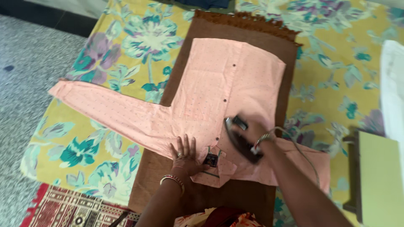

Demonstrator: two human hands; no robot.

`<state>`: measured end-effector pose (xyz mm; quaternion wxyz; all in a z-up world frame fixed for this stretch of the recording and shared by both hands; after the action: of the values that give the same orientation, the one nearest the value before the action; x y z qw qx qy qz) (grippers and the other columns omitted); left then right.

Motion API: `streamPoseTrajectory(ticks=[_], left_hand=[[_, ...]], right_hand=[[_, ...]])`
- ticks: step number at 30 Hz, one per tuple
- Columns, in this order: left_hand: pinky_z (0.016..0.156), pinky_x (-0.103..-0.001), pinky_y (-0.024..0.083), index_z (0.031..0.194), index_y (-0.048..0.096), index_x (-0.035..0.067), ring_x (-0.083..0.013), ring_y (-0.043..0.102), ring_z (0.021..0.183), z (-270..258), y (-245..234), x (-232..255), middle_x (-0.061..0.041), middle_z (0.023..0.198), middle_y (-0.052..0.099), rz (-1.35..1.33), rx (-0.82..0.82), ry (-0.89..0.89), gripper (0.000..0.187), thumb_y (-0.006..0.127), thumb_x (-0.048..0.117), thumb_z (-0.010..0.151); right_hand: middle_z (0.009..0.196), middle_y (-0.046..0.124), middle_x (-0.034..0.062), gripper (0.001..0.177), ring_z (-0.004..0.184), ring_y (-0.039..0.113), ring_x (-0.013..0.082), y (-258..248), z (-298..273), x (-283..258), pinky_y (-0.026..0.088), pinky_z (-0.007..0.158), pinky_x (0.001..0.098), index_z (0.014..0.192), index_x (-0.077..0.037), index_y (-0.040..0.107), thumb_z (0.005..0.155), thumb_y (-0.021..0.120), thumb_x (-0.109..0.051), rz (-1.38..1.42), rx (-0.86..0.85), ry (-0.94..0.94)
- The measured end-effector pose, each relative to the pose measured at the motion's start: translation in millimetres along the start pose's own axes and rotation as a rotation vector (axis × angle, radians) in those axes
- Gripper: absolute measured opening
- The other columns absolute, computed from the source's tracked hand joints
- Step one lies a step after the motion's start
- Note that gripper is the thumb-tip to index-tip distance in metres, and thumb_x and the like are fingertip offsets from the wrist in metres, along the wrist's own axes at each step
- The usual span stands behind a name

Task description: The person irons a pink long-sleeved shirt laid out on a floral-patterned bed. They smooth the fabric with their hands, adjust the collar and sleeves, and use a black iron to press the garment, focusing on the sleeves and body.

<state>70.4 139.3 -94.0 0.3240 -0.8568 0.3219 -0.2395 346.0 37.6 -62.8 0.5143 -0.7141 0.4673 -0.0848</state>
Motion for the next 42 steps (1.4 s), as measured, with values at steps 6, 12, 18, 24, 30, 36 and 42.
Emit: streamPoseTrajectory(ticks=[6,12,18,24,30,36,42], left_hand=[[0.114,-0.071,-0.020,0.164,-0.012,0.012,-0.0426,-0.032,0.152,0.7,1.3,-3.2,-0.020,0.170,-0.026,-0.006,0.064,-0.007,0.140,0.063,0.086,0.073],[0.114,-0.070,-0.021,0.163,-0.016,0.012,-0.0413,-0.033,0.152,-2.0,-0.5,0.6,-0.019,0.169,-0.028,0.019,-0.014,-0.033,0.137,0.060,0.086,0.076],[0.114,-0.068,-0.022,0.163,-0.013,0.011,-0.0422,-0.032,0.152,1.5,2.6,-2.7,-0.020,0.169,-0.025,-0.017,0.013,-0.013,0.137,0.061,0.086,0.075],[0.114,-0.069,-0.022,0.163,-0.013,0.009,-0.0444,-0.032,0.152,8.4,6.6,-5.0,-0.022,0.169,-0.025,-0.007,-0.021,-0.024,0.138,0.061,0.085,0.076],[0.114,-0.069,-0.022,0.162,-0.017,0.010,-0.0436,-0.034,0.151,7.3,4.9,-4.0,-0.020,0.169,-0.028,-0.010,-0.091,-0.022,0.137,0.060,0.084,0.077],[0.114,-0.069,-0.022,0.162,-0.019,0.010,-0.0426,-0.035,0.151,1.3,0.0,1.1,-0.020,0.168,-0.031,0.005,-0.102,-0.044,0.136,0.057,0.085,0.079],[0.113,-0.069,-0.022,0.163,-0.016,0.012,-0.0442,-0.034,0.151,0.4,0.3,0.0,-0.021,0.168,-0.031,-0.009,-0.011,-0.023,0.136,0.058,0.086,0.077]], right_hand=[[0.106,0.077,0.0125,0.069,0.095,0.074,0.0295,14.3,-105.0,-11.7,0.057,0.087,0.0452,0.125,-0.019,0.071,0.082,0.064,-0.072,-0.024,0.120,0.040],[0.106,0.077,0.0106,0.063,0.095,0.075,0.0291,-3.8,-104.7,-7.9,0.059,0.086,0.0452,0.135,-0.028,0.065,0.085,0.063,-0.067,-0.038,0.151,0.131],[0.101,0.074,0.0175,0.064,0.089,0.073,0.0345,-51.9,-25.5,19.8,0.059,0.076,0.0468,0.125,-0.014,0.071,0.080,0.070,-0.060,0.070,0.507,0.009],[0.096,0.074,0.0223,0.068,0.091,0.072,0.0413,-98.1,55.4,52.2,0.058,0.079,0.0514,0.109,-0.005,0.072,0.085,0.067,-0.068,-0.017,0.478,0.192],[0.092,0.075,0.0233,0.072,0.088,0.074,0.0367,-103.8,97.4,66.3,0.058,0.081,0.0445,0.107,-0.001,0.076,0.086,0.069,-0.070,0.088,0.289,0.168],[0.090,0.078,0.0187,0.074,0.079,0.079,0.0317,-56.3,66.3,60.3,0.062,0.078,0.0425,0.117,-0.005,0.072,0.081,0.067,-0.069,0.206,0.061,0.221],[0.102,0.078,0.0165,0.069,0.091,0.075,0.0294,14.3,-31.1,28.8,0.058,0.086,0.0407,0.118,-0.012,0.075,0.080,0.069,-0.069,0.162,0.042,0.048]])
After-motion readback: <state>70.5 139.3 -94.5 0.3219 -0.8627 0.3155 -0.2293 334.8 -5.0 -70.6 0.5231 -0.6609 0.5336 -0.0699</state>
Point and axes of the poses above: each hand's wrist, its own z-axis towards the middle knuckle, its own y-axis out of the palm, x = y × z, the point moved 10 cm from there along z, towards the middle knuckle
